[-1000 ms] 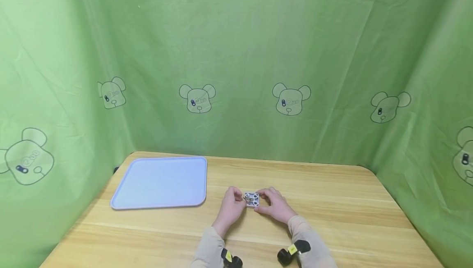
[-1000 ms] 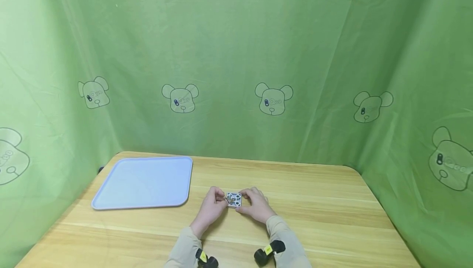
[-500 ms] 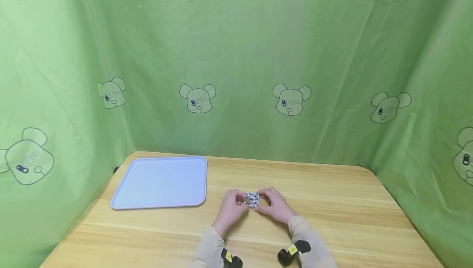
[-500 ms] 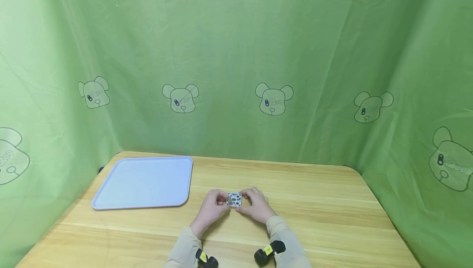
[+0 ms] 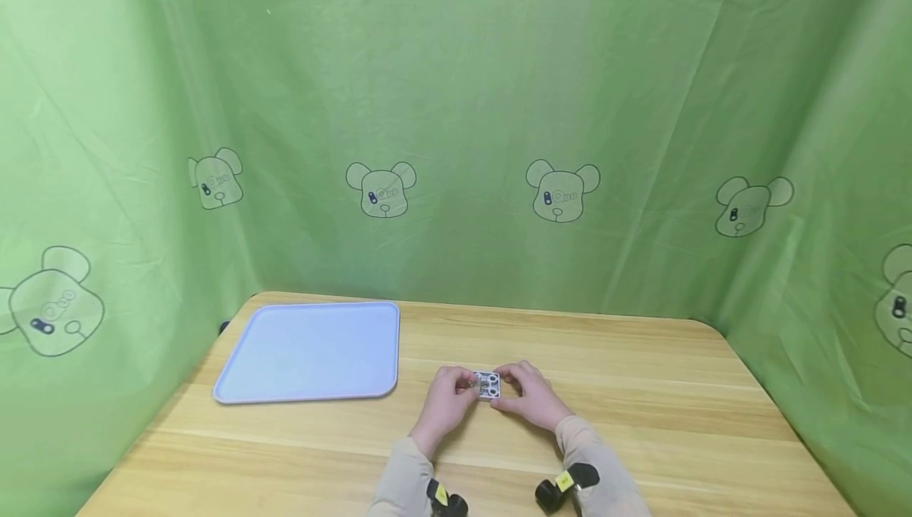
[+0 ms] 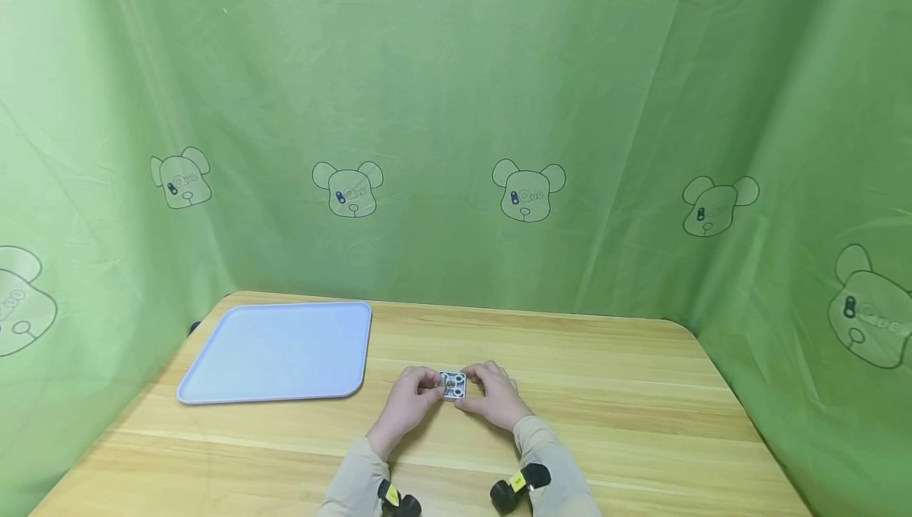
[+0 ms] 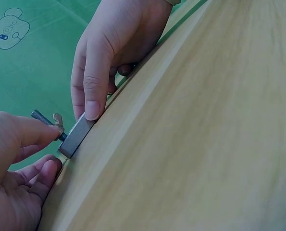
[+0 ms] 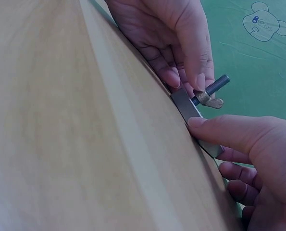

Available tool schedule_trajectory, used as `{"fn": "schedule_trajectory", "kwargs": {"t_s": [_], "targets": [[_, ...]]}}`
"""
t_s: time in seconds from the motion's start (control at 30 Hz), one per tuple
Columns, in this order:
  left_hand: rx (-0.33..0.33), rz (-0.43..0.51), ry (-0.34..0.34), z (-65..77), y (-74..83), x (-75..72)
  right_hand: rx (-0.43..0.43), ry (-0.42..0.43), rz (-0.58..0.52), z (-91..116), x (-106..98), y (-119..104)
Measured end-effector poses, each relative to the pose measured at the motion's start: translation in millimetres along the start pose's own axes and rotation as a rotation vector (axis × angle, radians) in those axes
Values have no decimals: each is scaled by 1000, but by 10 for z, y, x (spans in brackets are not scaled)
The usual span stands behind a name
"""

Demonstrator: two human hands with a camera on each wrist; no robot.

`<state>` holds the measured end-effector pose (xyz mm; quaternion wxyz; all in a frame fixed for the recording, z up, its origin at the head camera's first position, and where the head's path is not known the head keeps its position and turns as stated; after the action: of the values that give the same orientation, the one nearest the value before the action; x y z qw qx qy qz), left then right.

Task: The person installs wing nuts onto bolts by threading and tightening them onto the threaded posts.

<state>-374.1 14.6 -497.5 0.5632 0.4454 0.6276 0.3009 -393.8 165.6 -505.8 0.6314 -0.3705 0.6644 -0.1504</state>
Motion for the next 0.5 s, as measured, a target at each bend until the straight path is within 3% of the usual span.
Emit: {"fn": "schedule_trajectory", "kwargs": {"t_s": [0.33, 0.5], "targets": [[-3, -50, 6, 4, 9, -8, -4, 2, 10, -3, -4, -11], [-43, 44, 19, -27, -46, -3, -8, 0, 8, 1, -9, -14]]}}
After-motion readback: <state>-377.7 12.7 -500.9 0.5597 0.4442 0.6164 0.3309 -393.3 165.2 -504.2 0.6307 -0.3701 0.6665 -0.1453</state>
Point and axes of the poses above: each hand's wrist, its own z-axis away from the middle knuckle, its own x-axis out of the palm, y = z × x, the point moved 10 cm from there along -z, towards the middle knuckle, and after that the axes turned 2 degrees about -z, right-handed, at the moved point
